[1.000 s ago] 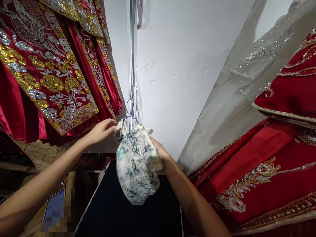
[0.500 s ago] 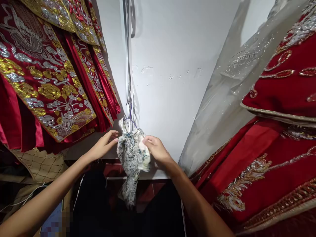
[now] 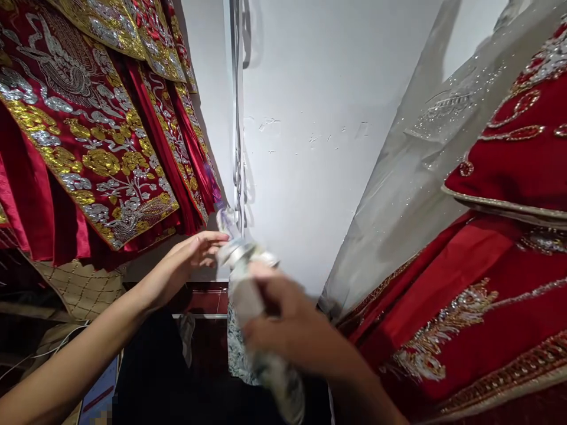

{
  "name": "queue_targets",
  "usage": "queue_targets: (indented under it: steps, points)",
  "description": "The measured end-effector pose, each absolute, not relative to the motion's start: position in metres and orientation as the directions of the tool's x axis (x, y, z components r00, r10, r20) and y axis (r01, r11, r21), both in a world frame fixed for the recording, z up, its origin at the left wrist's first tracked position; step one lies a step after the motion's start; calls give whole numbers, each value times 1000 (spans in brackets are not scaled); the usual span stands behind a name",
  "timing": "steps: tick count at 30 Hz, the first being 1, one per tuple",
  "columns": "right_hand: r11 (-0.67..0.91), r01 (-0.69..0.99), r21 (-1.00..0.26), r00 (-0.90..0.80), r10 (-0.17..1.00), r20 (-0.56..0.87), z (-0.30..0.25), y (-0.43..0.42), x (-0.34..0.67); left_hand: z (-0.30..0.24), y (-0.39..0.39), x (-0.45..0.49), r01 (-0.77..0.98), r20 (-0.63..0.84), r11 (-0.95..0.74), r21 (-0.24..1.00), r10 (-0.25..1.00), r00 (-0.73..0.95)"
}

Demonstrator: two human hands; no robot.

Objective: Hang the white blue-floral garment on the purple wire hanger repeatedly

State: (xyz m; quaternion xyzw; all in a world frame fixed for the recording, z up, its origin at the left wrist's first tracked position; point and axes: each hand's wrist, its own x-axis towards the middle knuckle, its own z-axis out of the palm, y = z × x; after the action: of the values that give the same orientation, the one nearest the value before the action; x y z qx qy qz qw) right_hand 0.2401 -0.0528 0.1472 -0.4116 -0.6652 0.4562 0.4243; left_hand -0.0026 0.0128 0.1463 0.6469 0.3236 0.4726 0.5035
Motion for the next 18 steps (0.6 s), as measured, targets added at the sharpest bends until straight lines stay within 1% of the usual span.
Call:
queue_targets:
  steps: [1,2,3,4,5,6,7,8,9,10,11,12,13,15,16,17,18]
  points:
    - [245,232,-941,-461,880,115,146,-60,231,148,3,2,-58,236,-233,971,886,399]
    - [270,289,-919,-608,793,41,146,-63,223,149,-7,4,-16,177,-190,982,878,445]
    - [325,318,-891,-719,695,-3,146,-63,218,148,-18,4,65,109,-159,985,871,479]
    - [369,304,-878,-788,615,-15,145,-58,216,147,-29,1,172,37,-142,975,863,503]
    - [394,267,-879,-825,564,2,145,-51,217,144,-39,-4,282,-22,-145,948,858,513]
    - [406,225,-886,-824,565,49,143,-40,222,143,-48,-11,378,-58,-165,911,856,513]
    - [417,200,-887,-769,628,122,140,-27,228,142,-55,-20,454,-77,-194,870,855,514]
    - [441,208,-873,-650,729,214,136,-13,235,142,-60,-30,504,-75,-228,833,856,512]
    - [472,247,-847,-487,815,312,130,1,242,143,-62,-40,528,-46,-265,807,863,503]
    - [497,311,-810,-338,855,394,123,15,249,146,-60,-50,530,-3,-298,794,870,493]
    - [512,361,-780,-266,858,439,115,28,255,149,-56,-60,521,44,-324,790,877,478]
    - [505,376,-777,-283,861,423,107,38,260,152,-48,-70,512,87,-341,788,886,456]
    - [478,363,-800,-358,864,354,99,46,265,154,-38,-80,505,128,-350,789,898,422]
    - [351,270,-897,-521,836,171,87,56,272,156,-12,-97,485,196,-345,804,923,331]
    - [269,212,-940,-557,823,110,84,58,275,155,3,-104,462,217,-332,822,934,285]
    - [201,150,-968,-552,830,87,82,60,276,153,18,-109,429,234,-321,845,941,243]
    - [161,83,-984,-507,857,97,83,62,277,151,32,-112,393,249,-316,863,945,212]
